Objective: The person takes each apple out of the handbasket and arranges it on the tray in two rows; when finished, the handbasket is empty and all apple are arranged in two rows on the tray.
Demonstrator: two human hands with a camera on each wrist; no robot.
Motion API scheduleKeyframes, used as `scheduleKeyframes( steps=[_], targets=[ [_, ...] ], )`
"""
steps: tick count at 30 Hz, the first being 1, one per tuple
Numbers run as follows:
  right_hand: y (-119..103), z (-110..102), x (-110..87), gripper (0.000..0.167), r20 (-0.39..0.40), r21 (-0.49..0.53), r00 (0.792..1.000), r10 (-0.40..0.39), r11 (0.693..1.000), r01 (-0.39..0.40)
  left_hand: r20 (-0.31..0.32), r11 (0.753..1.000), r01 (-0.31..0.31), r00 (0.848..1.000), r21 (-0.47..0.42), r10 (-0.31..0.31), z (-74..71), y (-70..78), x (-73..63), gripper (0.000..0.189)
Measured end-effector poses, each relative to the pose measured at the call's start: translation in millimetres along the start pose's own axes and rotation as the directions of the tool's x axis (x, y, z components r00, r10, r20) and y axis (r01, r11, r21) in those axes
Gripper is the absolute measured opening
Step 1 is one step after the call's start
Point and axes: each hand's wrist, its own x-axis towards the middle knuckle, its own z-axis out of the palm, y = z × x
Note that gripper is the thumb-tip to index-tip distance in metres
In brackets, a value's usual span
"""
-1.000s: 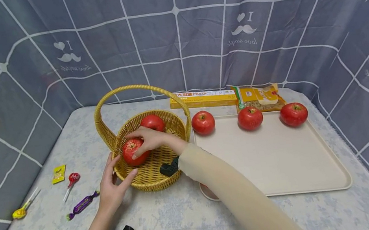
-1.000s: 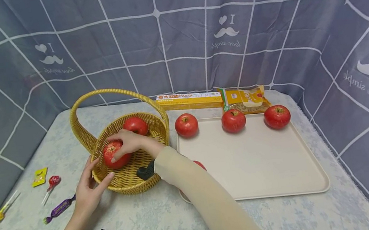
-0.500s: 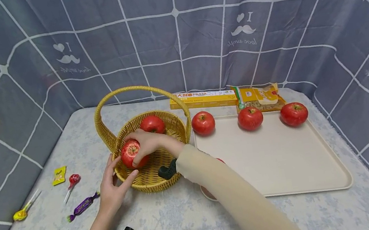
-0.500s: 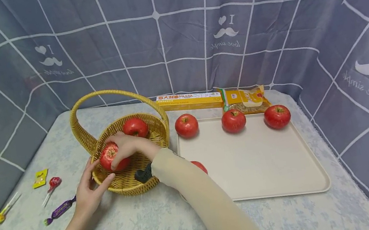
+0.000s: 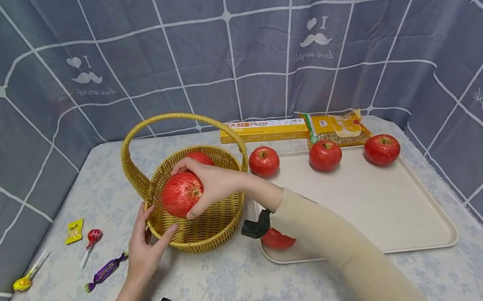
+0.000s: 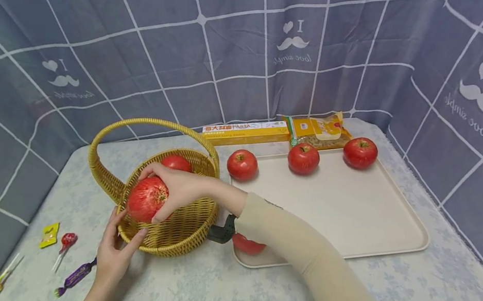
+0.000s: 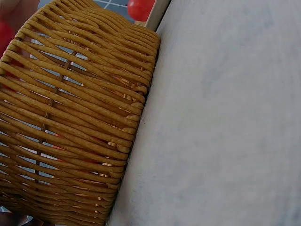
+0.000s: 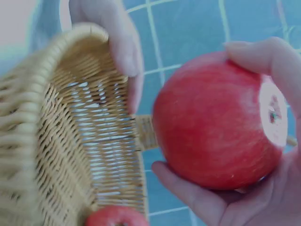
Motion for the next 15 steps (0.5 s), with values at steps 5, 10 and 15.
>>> scheduleKeyframes(
  steps=[5, 10, 15],
  targets=[
    [4, -15, -48.2, 0.087, -0.062, 0.082, 0.993, -0.095, 0.992, 0.100, -0.002, 1.000, -0.013, 1.000, -0.006, 0.013, 1.1, 0.1, -0.1, 0.071],
    [21, -29, -96.1, 0.085, -0.204, 0.147, 0.977, -0.067, 0.984, 0.098, -0.007, 1.000, -0.026, 1.000, 0.000, 0.026, 1.7, 1.0, -1.9, 0.070],
    [45, -40, -140.8, 0.086, -0.368, 0.209, 0.930, 0.028, 0.976, 0.053, -0.008, 0.999, -0.031, 0.999, -0.009, 0.031, 2.6, 2.1, -2.5, 0.070]
  ],
)
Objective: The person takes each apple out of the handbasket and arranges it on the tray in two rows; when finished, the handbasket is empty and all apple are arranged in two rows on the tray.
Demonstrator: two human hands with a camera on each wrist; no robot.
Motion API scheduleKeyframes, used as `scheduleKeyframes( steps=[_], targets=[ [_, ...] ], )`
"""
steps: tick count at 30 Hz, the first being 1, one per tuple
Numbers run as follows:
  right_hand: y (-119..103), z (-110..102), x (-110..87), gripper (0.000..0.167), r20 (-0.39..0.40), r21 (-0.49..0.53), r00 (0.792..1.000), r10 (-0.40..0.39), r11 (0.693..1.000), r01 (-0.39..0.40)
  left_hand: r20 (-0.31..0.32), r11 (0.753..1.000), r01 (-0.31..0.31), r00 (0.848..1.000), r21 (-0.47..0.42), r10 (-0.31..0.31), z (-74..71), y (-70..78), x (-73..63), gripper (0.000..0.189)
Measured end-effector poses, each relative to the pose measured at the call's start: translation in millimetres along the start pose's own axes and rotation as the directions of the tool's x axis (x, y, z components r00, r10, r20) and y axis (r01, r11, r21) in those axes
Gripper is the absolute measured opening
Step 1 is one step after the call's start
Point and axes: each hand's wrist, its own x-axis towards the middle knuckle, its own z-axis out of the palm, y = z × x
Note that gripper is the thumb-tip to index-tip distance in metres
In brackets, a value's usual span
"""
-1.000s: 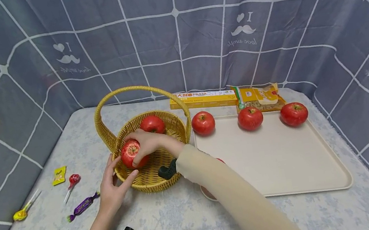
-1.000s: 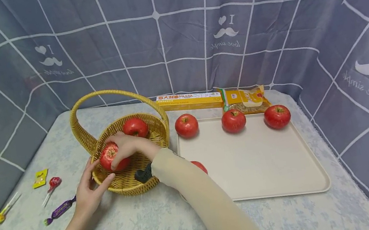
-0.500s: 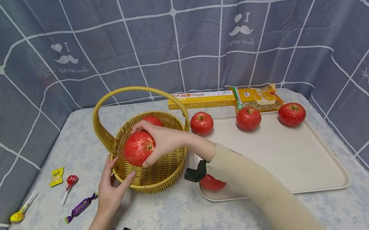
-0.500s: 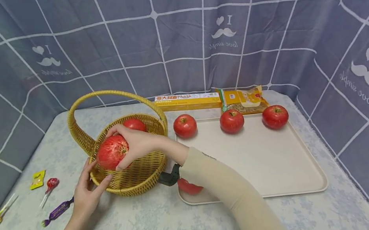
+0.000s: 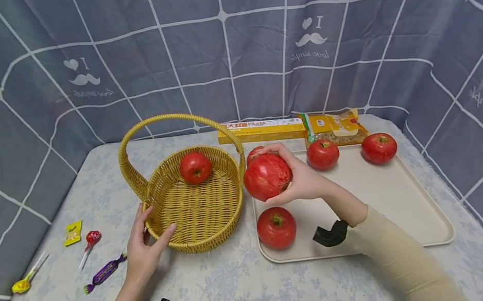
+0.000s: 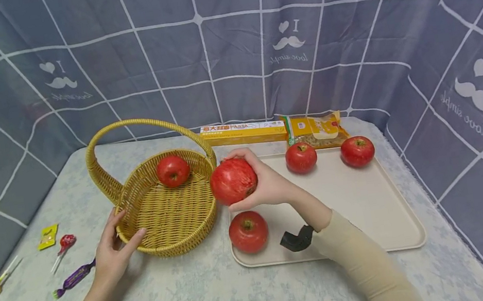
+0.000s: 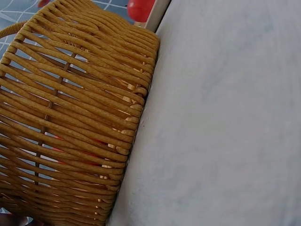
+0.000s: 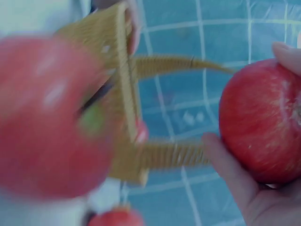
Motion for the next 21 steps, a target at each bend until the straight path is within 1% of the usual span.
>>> scheduleKeyframes(
  steps=[4, 7, 12, 14, 17, 21],
  targets=[
    [18, -20, -28.7, 0.084, -0.108, -0.029, 0.992, 0.068, 0.997, -0.071, -0.005, 1.000, 0.005, 1.000, -0.006, -0.005, 0.0, -1.4, 0.3, 0.070],
    [32, -32, -49.6, 0.083, -0.150, -0.041, 0.982, 0.112, 0.992, -0.119, -0.010, 1.000, 0.007, 1.000, -0.009, -0.007, -0.1, -2.2, 0.6, 0.069],
    [51, -49, -78.5, 0.078, -0.185, -0.024, 0.965, 0.185, 0.981, -0.193, -0.018, 1.000, 0.007, 1.000, -0.015, -0.008, -0.2, -1.1, 1.3, 0.069],
    [57, -53, -87.7, 0.078, -0.194, -0.035, 0.960, 0.200, 0.977, -0.211, -0.019, 1.000, 0.007, 1.000, -0.016, -0.007, 0.1, 0.0, 1.4, 0.068],
    [65, -58, -99.8, 0.078, -0.197, -0.075, 0.955, 0.220, 0.968, -0.239, -0.017, 1.000, 0.010, 1.000, -0.017, -0.010, 0.8, 1.6, 1.2, 0.068],
    [77, -61, -113.2, 0.078, -0.203, -0.141, 0.956, 0.214, 0.959, -0.245, -0.015, 1.000, 0.014, 1.000, -0.013, -0.014, 1.8, 1.6, 1.2, 0.068]
  ],
)
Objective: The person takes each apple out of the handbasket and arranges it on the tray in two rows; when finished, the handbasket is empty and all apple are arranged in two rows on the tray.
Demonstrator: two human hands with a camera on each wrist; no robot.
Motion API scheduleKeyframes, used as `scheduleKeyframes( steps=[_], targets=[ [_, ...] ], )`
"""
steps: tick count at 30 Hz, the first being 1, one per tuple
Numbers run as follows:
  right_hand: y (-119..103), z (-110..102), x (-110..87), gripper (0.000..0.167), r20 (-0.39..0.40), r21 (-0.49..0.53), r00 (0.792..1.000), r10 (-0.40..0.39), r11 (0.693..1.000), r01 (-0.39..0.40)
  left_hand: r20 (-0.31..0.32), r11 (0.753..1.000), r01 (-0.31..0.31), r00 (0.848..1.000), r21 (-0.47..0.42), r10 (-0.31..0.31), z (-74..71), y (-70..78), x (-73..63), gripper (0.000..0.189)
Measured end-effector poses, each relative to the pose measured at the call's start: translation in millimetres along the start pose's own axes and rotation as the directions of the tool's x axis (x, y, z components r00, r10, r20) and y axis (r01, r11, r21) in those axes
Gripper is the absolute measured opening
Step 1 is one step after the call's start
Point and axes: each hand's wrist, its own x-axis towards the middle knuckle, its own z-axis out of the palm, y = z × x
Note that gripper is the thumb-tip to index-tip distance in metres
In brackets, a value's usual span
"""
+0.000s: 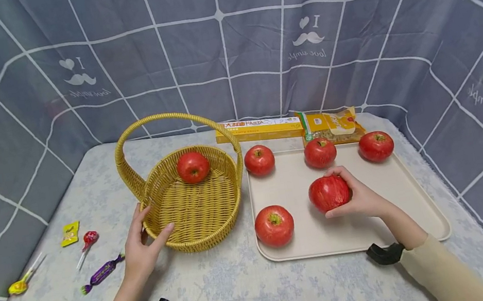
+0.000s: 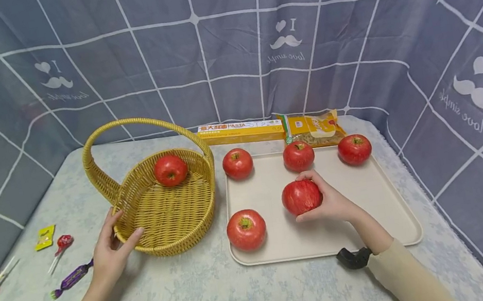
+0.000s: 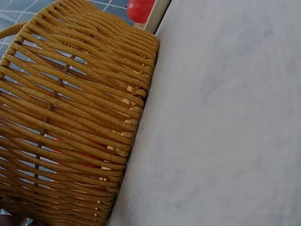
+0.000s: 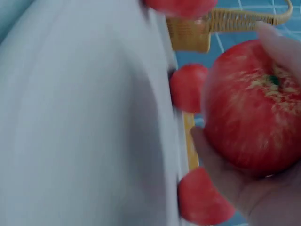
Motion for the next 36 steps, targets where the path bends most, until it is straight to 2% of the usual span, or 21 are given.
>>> scheduleKeyframes(
  steps=[3, 8, 11, 18, 21, 24, 26, 30, 36],
  targets=[
    [11, 1, -4.4, 0.078, -0.028, -0.033, 1.000, -0.003, 0.999, 0.002, 0.000, 1.000, 0.002, 1.000, 0.003, -0.002, 0.0, -0.7, 0.2, 0.069],
    [23, 6, -7.7, 0.082, -0.058, -0.060, 0.998, 0.036, 0.997, -0.040, 0.007, 1.000, 0.013, 1.000, 0.014, -0.013, -1.1, -2.0, -0.2, 0.069],
    [25, 8, -7.6, 0.080, -0.051, -0.074, 0.999, 0.013, 0.997, -0.017, 0.009, 1.000, 0.013, 1.000, 0.020, -0.013, -1.8, -2.9, -0.6, 0.069],
    [23, 1, -10.7, 0.051, -0.018, -0.060, 0.996, -0.088, 0.994, 0.087, 0.018, 1.000, 0.005, 1.000, 0.011, -0.005, -1.8, -2.2, -0.3, 0.070],
    [23, -5, -14.1, 0.063, 0.040, -0.036, 0.996, -0.084, 0.996, 0.085, 0.025, 1.000, 0.004, 1.000, 0.013, -0.004, -1.6, -2.4, 0.3, 0.070],
    [23, -12, -18.9, 0.087, 0.103, -0.048, 0.994, -0.030, 0.998, 0.035, 0.026, 1.000, 0.005, 1.000, 0.019, -0.005, -1.5, -2.2, 0.5, 0.070],
    [22, -17, -21.6, 0.095, 0.136, -0.082, 0.991, 0.006, 0.997, 0.005, 0.020, 1.000, 0.002, 1.000, 0.023, -0.002, -1.5, -1.6, 0.4, 0.070],
    [22, -23, -24.7, 0.098, 0.176, -0.120, 0.984, 0.040, 0.993, -0.019, 0.015, 1.000, -0.002, 1.000, 0.027, 0.002, -1.6, -1.7, 0.4, 0.070],
    [19, -27, -27.8, 0.095, 0.253, -0.124, 0.966, 0.055, 0.992, -0.024, 0.021, 1.000, 0.007, 1.000, 0.028, -0.007, -1.1, -2.1, 0.8, 0.071]
  ],
)
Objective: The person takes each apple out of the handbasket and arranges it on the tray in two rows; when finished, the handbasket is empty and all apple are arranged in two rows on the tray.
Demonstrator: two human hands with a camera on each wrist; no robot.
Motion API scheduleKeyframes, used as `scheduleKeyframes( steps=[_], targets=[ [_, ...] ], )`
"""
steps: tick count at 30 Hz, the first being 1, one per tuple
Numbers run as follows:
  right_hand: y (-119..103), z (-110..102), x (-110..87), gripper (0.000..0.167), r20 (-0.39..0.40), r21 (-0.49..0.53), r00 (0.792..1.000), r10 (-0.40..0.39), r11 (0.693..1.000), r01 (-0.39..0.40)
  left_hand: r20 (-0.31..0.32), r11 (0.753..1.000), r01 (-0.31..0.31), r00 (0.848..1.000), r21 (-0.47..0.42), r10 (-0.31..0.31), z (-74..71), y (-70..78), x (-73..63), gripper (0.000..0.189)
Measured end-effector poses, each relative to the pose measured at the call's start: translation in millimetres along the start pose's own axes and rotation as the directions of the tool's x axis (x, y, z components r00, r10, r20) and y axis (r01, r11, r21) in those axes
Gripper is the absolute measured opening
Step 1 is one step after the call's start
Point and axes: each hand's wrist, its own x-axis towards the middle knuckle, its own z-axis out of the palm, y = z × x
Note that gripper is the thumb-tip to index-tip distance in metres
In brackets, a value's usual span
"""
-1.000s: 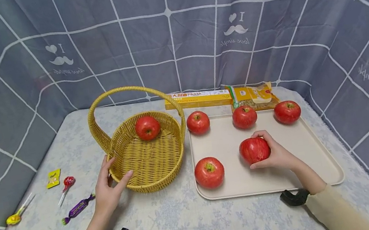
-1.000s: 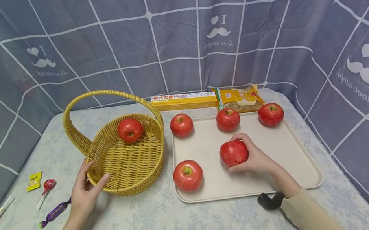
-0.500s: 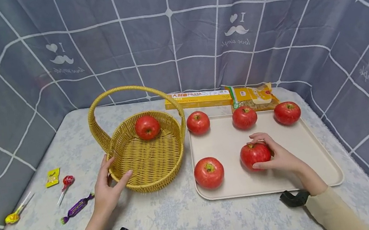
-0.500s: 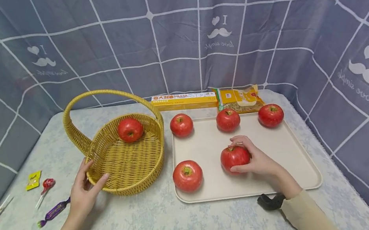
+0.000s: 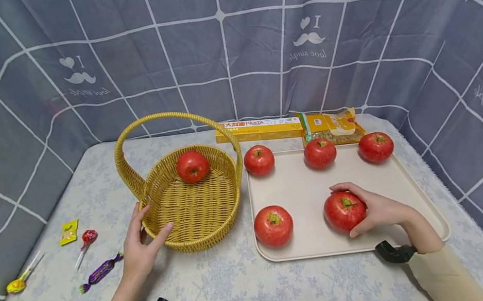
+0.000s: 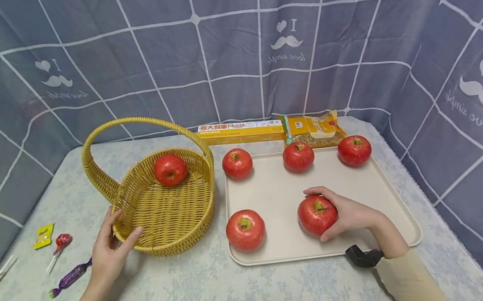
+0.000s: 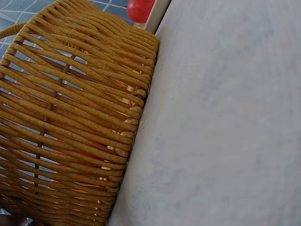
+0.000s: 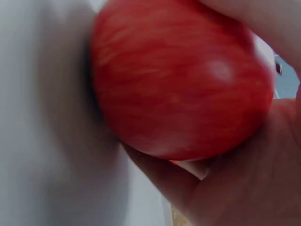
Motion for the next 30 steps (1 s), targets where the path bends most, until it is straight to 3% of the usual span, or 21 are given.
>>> scheduleKeyframes(
  steps=[4, 7, 12, 18, 23, 27, 30],
  targets=[
    [-9, -4, -2.1, 0.094, 0.079, -0.018, 0.996, 0.034, 0.999, -0.032, 0.000, 1.000, 0.006, 1.000, -0.005, -0.006, 0.2, 1.1, -0.1, 0.070],
    [-22, -15, -2.7, 0.093, 0.133, -0.055, 0.991, 0.016, 0.998, -0.008, -0.002, 1.000, 0.009, 1.000, -0.013, -0.009, 0.8, 1.6, -0.9, 0.070],
    [-68, -46, 12.7, 0.079, 0.111, -0.107, 0.979, -0.169, 0.978, 0.181, -0.004, 1.000, 0.011, 1.000, -0.014, -0.011, 0.9, 0.5, -0.7, 0.070],
    [-156, -62, 58.9, 0.058, -0.004, 0.021, 0.919, -0.395, 0.918, 0.395, -0.001, 1.000, 0.006, 1.000, -0.016, -0.006, -0.7, 0.4, 0.2, 0.070],
    [-215, -43, 112.2, 0.048, -0.022, 0.178, 0.855, -0.518, 0.840, 0.513, 0.000, 1.000, -0.001, 1.000, -0.020, 0.001, -1.6, 0.3, 0.5, 0.070],
    [-244, -9, 159.5, 0.042, -0.012, 0.324, 0.797, -0.604, 0.752, 0.574, 0.003, 1.000, 0.004, 1.000, -0.018, -0.004, -0.9, -0.4, 0.2, 0.070],
    [-256, 23, 191.9, 0.039, 0.044, 0.386, 0.774, -0.632, 0.725, 0.570, 0.003, 1.000, 0.005, 1.000, -0.022, -0.005, 0.0, 0.3, -0.5, 0.070]
  ],
)
